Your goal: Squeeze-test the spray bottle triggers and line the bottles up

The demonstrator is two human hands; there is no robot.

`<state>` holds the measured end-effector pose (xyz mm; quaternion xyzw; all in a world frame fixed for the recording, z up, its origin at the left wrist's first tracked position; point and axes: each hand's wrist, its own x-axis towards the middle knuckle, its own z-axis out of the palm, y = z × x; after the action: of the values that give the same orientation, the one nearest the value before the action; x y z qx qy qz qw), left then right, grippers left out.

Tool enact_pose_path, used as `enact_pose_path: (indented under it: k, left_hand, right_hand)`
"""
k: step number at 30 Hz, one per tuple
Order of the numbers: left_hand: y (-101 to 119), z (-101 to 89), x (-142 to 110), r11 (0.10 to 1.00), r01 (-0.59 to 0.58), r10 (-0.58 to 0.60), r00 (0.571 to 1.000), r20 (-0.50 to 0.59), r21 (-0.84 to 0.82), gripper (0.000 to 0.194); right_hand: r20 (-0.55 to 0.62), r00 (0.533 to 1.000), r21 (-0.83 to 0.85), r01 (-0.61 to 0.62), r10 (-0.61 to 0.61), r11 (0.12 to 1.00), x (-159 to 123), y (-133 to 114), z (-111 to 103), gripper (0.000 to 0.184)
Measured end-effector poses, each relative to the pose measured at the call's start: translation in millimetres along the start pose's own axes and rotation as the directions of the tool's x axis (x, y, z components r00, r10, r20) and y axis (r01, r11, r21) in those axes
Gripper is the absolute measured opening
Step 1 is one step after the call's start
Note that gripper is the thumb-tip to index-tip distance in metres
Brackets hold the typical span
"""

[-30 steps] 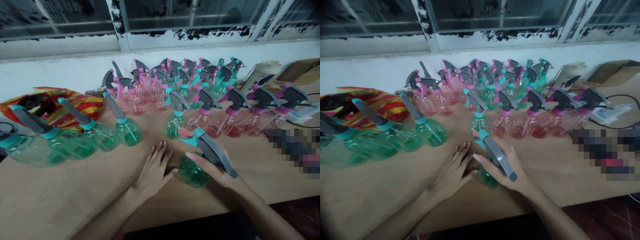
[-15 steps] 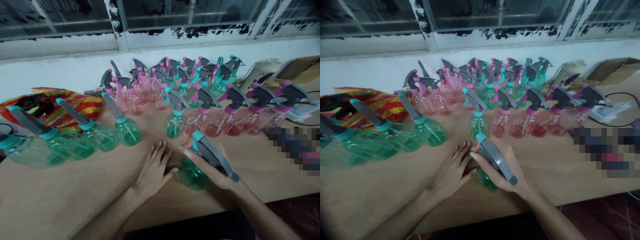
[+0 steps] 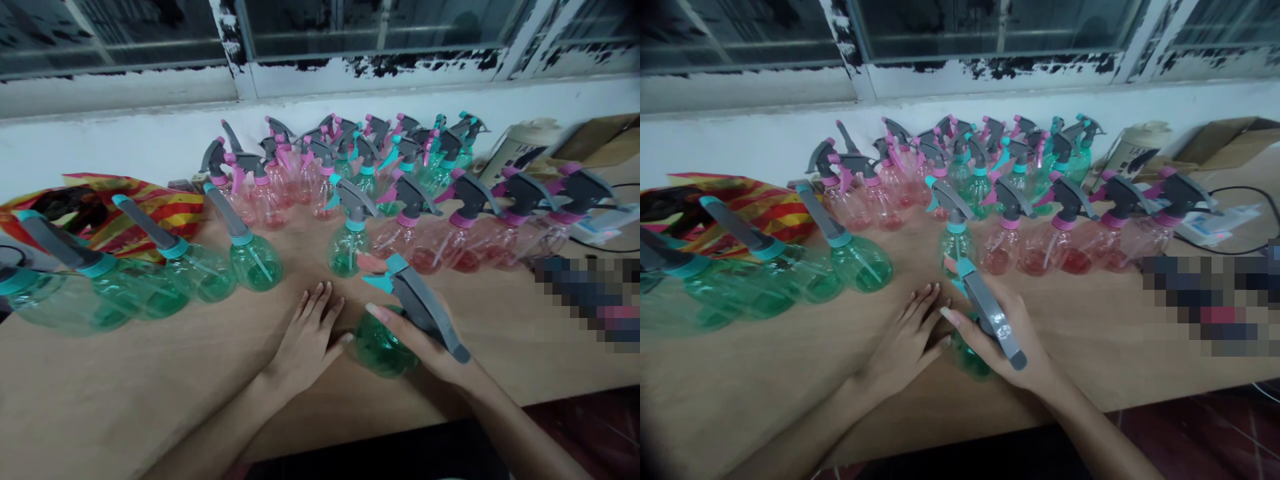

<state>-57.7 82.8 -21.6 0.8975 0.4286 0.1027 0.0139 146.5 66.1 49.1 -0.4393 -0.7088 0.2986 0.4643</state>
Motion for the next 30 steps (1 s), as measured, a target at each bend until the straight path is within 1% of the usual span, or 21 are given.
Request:
enact_pose_path:
  k: [4, 8, 11, 14, 16, 18, 19, 21, 23, 26, 28, 29, 30]
  left_hand:
    - [-0.2, 0.2, -1.2, 1.000, 0.000, 0.000, 1.000, 0.005, 0.012, 0.057]
    - [-0.1, -0.5, -1.3, 1.000, -0.006, 0.006, 1.000, 0.004, 0.028, 0.057]
    - [0.5, -1.3, -0.5, 1.000, -0.007, 0.007, 1.000, 0.007, 0.027, 0.058]
    - [1.1, -2.1, 0.0, 0.999, -0.004, 0.004, 1.000, 0.017, 0.033, 0.057]
    - [1.3, -2.1, -0.1, 0.999, -0.006, 0.005, 1.000, 0.022, 0.041, 0.053]
    - [1.0, -1.5, -0.6, 0.999, -0.009, 0.009, 1.000, 0.015, 0.048, 0.049]
    - [0.6, -1.0, -0.9, 0.999, -0.011, 0.011, 1.000, 0.009, 0.049, 0.048]
    - [-0.6, 0.0, -1.6, 0.999, -0.016, 0.016, 1.000, 0.000, 0.046, 0.046]
    - [-1.7, 0.6, -2.1, 0.999, -0.029, 0.029, 1.000, 0.007, 0.037, 0.045]
    - [-2.5, 0.5, -2.4, 0.998, -0.044, 0.044, 0.999, 0.011, 0.045, 0.046]
    - [-2.3, -0.3, -2.2, 0.997, -0.041, 0.041, 0.999, 0.002, 0.060, 0.046]
    - [-2.2, -0.8, -2.1, 0.997, -0.041, 0.041, 0.999, 0.001, 0.063, 0.046]
    - [-2.0, -1.3, -1.9, 0.997, -0.041, 0.040, 0.999, 0.005, 0.063, 0.046]
  right_hand:
    - [-0.016, 0.999, 0.070, -0.048, 0.049, 0.996, -0.6, 3.1, 0.8, 0.033]
    - [-0.043, 0.996, 0.065, -0.070, 0.073, 0.995, -2.6, 3.2, 1.7, 0.018]
    - [-0.057, 0.997, 0.038, -0.040, 0.042, 0.998, -2.6, 0.3, 0.9, 0.013]
    - [-0.042, 0.999, 0.024, -0.020, 0.021, 1.000, -0.7, -2.5, -0.9, 0.011]
    - [-0.028, 0.999, 0.018, -0.023, 0.023, 1.000, 1.1, -3.4, -1.8, 0.014]
    - [-0.031, 0.999, 0.011, -0.015, 0.015, 1.000, 2.4, -3.8, -1.9, 0.020]
    - [-0.037, 0.999, 0.014, -0.008, 0.009, 1.000, 2.7, -4.1, -1.8, 0.020]
    - [-0.046, 0.999, 0.021, -0.002, 0.003, 1.000, 2.3, -4.8, -1.4, 0.013]
    - [-0.031, 0.999, 0.027, -0.014, 0.014, 1.000, 1.3, -6.1, -1.0, 0.007]
    - [0.015, 1.000, 0.030, -0.013, 0.013, 0.999, 0.4, -8.8, -0.8, 0.007]
    - [0.028, 0.999, 0.041, 0.017, -0.018, 0.999, 0.8, -10.6, -0.8, 0.004]
    - [0.025, 0.999, 0.045, 0.032, -0.033, 0.998, 0.9, -11.4, -0.8, 0.006]
    - [0.022, 0.999, 0.051, 0.045, -0.046, 0.998, 1.0, -12.1, -0.7, 0.013]
